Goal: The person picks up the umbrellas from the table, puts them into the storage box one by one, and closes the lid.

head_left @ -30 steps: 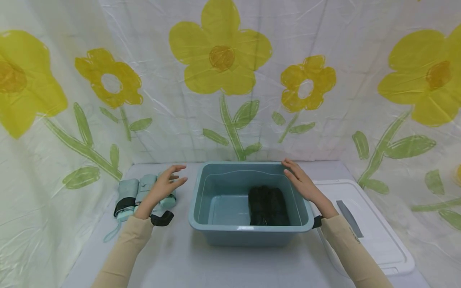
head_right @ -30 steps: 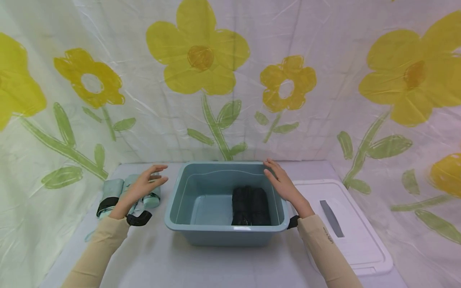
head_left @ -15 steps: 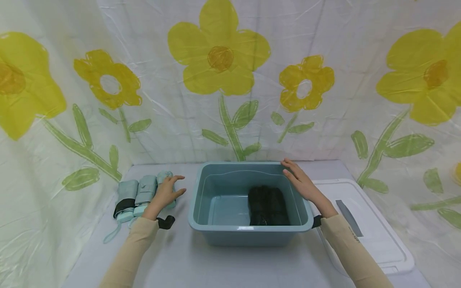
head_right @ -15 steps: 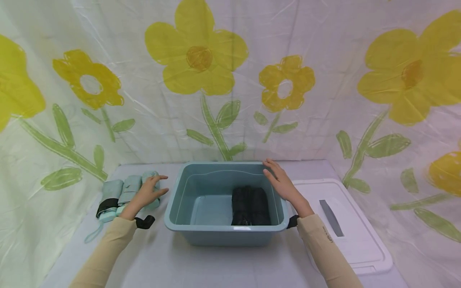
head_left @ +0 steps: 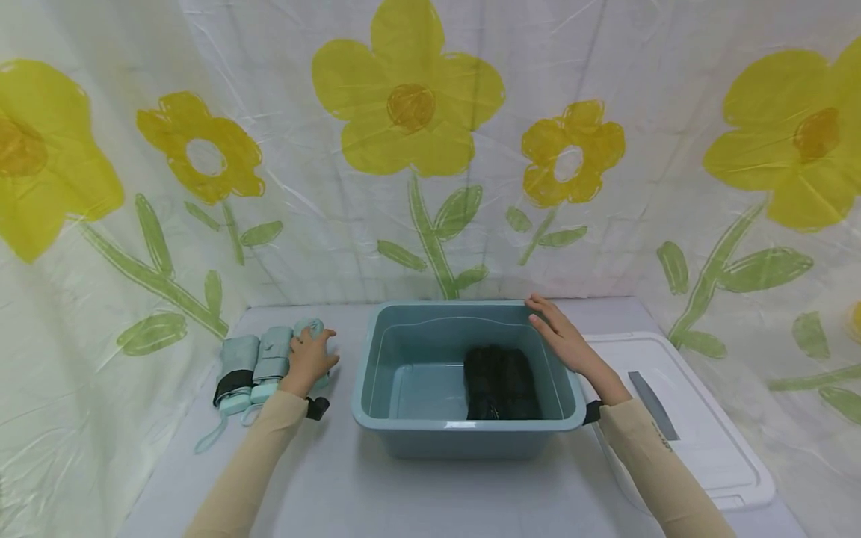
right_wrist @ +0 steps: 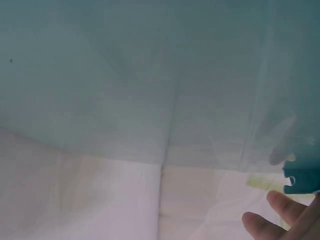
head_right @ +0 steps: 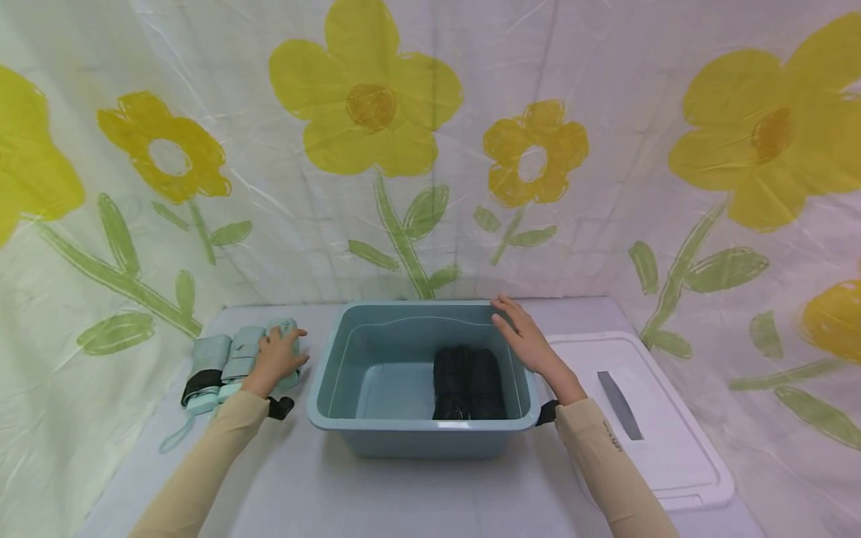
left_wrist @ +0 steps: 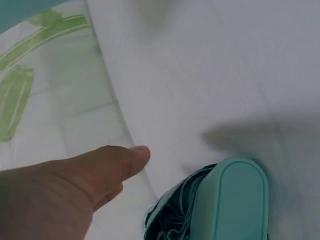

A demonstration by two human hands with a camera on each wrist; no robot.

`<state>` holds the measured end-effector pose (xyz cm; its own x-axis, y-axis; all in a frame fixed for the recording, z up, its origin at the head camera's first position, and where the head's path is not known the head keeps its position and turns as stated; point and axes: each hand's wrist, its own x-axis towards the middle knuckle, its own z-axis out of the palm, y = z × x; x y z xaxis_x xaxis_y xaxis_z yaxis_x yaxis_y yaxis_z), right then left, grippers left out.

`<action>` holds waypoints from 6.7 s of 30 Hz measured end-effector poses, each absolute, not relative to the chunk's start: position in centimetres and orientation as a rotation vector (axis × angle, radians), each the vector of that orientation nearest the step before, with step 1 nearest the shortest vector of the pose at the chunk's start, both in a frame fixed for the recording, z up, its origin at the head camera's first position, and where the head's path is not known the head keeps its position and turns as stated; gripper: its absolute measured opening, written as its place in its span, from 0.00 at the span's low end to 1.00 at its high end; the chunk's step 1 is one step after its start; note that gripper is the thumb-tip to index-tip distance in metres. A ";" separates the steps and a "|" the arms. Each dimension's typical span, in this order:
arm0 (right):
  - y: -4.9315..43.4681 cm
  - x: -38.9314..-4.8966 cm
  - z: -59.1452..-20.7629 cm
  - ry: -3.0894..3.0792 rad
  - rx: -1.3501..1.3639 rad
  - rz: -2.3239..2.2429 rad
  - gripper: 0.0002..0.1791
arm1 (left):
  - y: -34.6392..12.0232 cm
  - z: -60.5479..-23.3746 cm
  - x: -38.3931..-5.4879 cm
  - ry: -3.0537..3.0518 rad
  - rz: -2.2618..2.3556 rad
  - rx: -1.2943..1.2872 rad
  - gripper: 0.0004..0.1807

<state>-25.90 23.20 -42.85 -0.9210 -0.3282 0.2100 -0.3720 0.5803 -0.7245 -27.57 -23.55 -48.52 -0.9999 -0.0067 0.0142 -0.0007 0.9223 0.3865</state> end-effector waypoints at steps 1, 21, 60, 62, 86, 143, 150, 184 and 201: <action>23.2 -25.9 -42.9 -2.747 0.608 1.276 0.27 | -23.5 -48.7 -27.8 -3.070 -0.581 0.019 0.28; 23.5 -26.0 -43.1 -2.735 0.581 1.278 0.27 | -22.9 -49.5 -30.8 -3.228 -0.122 0.231 0.22; 23.5 -26.0 -43.0 -2.758 0.597 1.282 0.26 | -26.5 -47.6 -30.0 -3.152 -0.767 0.084 0.24; 23.4 -25.8 -42.8 -2.759 0.595 1.286 0.26 | -26.6 -47.4 -29.8 -3.139 -0.815 0.054 0.24; 23.4 -26.2 -43.2 -2.736 0.603 1.305 0.27 | -26.6 -44.3 -28.8 -2.985 -1.273 -0.183 0.25; 23.5 -26.2 -43.1 -2.754 0.611 1.286 0.27 | -20.5 -35.3 -26.6 -2.742 -1.971 -0.410 0.28; 23.4 -26.2 -43.1 -2.748 0.620 1.284 0.27 | -18.8 -35.1 -26.5 -2.796 -1.974 -0.423 0.26; 21.8 -23.5 -39.5 -2.757 0.611 1.345 0.25 | -11.8 -36.5 -26.6 -2.965 -2.109 -0.461 0.25; 21.7 -23.4 -39.3 -2.762 0.618 1.344 0.25 | -8.2 -39.1 -26.8 -2.951 -2.209 -0.521 0.22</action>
